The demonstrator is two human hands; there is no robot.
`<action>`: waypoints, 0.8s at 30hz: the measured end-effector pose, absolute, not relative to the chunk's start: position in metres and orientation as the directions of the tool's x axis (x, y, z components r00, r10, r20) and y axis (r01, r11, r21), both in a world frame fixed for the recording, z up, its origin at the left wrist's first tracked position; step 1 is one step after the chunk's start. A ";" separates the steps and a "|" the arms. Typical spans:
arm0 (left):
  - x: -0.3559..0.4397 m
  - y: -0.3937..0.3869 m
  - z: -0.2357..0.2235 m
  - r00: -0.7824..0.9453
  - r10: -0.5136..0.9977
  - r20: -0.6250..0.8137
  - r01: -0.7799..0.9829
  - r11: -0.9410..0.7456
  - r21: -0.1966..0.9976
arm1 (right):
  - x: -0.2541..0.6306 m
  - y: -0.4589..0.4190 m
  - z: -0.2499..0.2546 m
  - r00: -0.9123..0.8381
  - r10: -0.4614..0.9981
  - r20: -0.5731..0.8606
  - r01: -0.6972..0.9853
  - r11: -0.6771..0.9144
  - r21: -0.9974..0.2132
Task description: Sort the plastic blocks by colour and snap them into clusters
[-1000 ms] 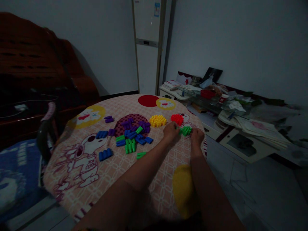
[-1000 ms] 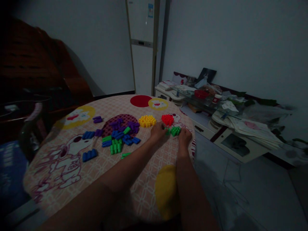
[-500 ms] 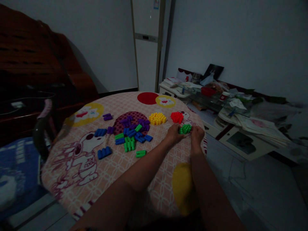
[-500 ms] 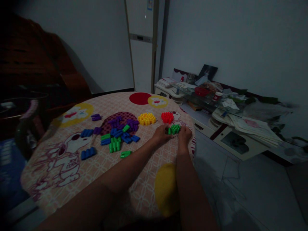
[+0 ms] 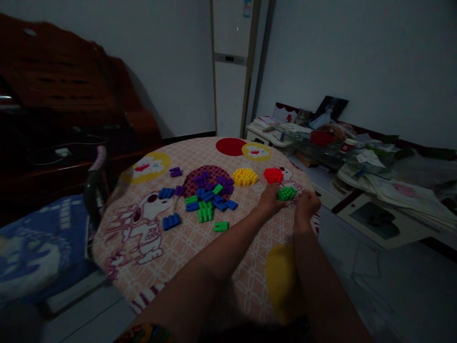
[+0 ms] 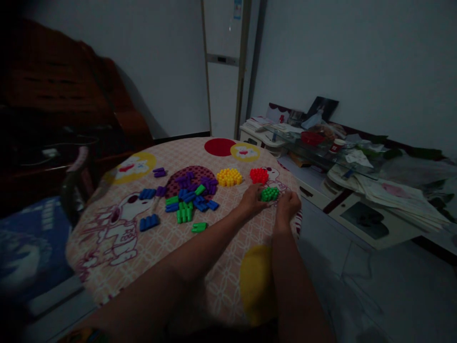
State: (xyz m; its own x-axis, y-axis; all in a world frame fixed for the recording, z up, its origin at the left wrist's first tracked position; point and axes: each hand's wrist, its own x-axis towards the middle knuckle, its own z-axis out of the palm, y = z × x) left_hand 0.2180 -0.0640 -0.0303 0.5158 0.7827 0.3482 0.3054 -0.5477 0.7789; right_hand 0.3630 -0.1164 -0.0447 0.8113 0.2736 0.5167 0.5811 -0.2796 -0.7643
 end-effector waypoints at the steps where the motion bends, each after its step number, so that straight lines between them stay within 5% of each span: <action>1: 0.214 -0.065 -0.027 0.517 0.774 0.364 0.314 -0.568 0.761 | 0.362 -0.118 -0.043 0.808 0.244 0.537 0.588 -0.283 -0.757; 4: 0.191 -0.061 -0.007 0.510 0.722 0.467 0.313 -0.662 0.681 | 0.352 -0.120 -0.036 0.759 0.225 0.611 0.650 -0.280 -0.706; 8: 0.126 -0.029 0.031 0.389 0.711 0.586 0.327 -0.701 0.634 | 0.318 -0.123 -0.027 0.614 0.379 0.692 0.781 -0.170 -0.600; 15: -0.022 0.035 0.026 -0.127 0.920 0.371 0.630 -0.214 0.746 | 0.228 -0.142 -0.024 0.275 0.579 0.768 0.888 0.153 -0.433; 20: -0.053 0.045 -0.001 -0.282 0.925 0.256 0.643 -0.016 0.766 | 0.168 -0.157 -0.027 -0.027 0.827 0.561 0.841 0.322 -0.435; 24: -0.048 0.045 -0.006 -0.228 0.953 0.200 0.704 0.019 0.710 | 0.133 -0.168 -0.026 -0.247 0.898 0.365 0.905 0.349 -0.244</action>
State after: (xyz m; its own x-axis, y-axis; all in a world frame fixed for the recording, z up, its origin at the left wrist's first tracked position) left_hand -0.0475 0.0449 -0.0061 -0.2284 0.9527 0.2003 0.7037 0.0194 0.7103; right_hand 0.1335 -0.1675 -0.0261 -0.2473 0.8975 0.3650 0.9048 0.3487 -0.2445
